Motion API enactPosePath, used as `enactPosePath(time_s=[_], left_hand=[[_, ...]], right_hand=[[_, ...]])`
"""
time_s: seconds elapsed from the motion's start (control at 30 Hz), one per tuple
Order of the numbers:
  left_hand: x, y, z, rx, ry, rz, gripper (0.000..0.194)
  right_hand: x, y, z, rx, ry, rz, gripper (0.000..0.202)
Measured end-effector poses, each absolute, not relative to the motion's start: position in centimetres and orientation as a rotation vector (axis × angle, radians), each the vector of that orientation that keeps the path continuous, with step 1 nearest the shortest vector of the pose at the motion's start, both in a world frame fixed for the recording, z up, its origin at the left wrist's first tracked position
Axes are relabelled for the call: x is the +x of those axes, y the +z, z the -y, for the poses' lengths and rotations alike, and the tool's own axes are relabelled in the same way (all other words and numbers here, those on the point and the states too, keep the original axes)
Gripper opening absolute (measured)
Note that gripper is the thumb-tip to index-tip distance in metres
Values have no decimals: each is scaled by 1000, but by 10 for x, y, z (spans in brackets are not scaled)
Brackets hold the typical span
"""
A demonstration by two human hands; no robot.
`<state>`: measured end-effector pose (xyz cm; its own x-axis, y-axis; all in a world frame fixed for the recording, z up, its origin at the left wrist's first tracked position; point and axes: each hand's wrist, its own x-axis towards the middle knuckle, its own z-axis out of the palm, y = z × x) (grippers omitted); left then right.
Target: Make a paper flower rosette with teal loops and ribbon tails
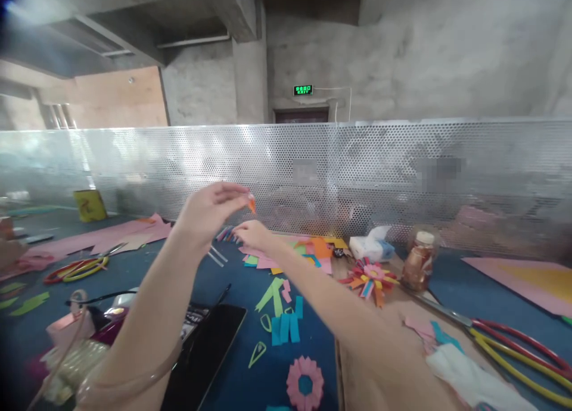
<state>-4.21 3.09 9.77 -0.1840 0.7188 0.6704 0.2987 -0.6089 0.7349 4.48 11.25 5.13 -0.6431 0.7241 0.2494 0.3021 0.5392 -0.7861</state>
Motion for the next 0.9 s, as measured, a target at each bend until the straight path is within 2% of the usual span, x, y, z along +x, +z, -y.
enactPosePath(time_s=[0.17,0.33,0.47,0.57,0.73,0.9], left_hand=[[2,75,-43,1971,1441,-1066,16],[39,30,-48,2058,1142,-979,17],[52,-11,-37,1953,932,-964,21],[58,-29,-22,1858,873,-967,22],[67,-34,-2,1840,843,-985,20],[68,-32,3,1849,808,-1011,23]], right_hand=[[152,30,-78,-922,831,1983,21],[220,-5,-19,-1086,601,2022,23],[236,-33,5,-1244,306,2114,19],[239,-52,6,-1317,239,2091,19],[238,-73,5,-1273,266,2057,18],[237,-68,16,-1278,388,2075,18]])
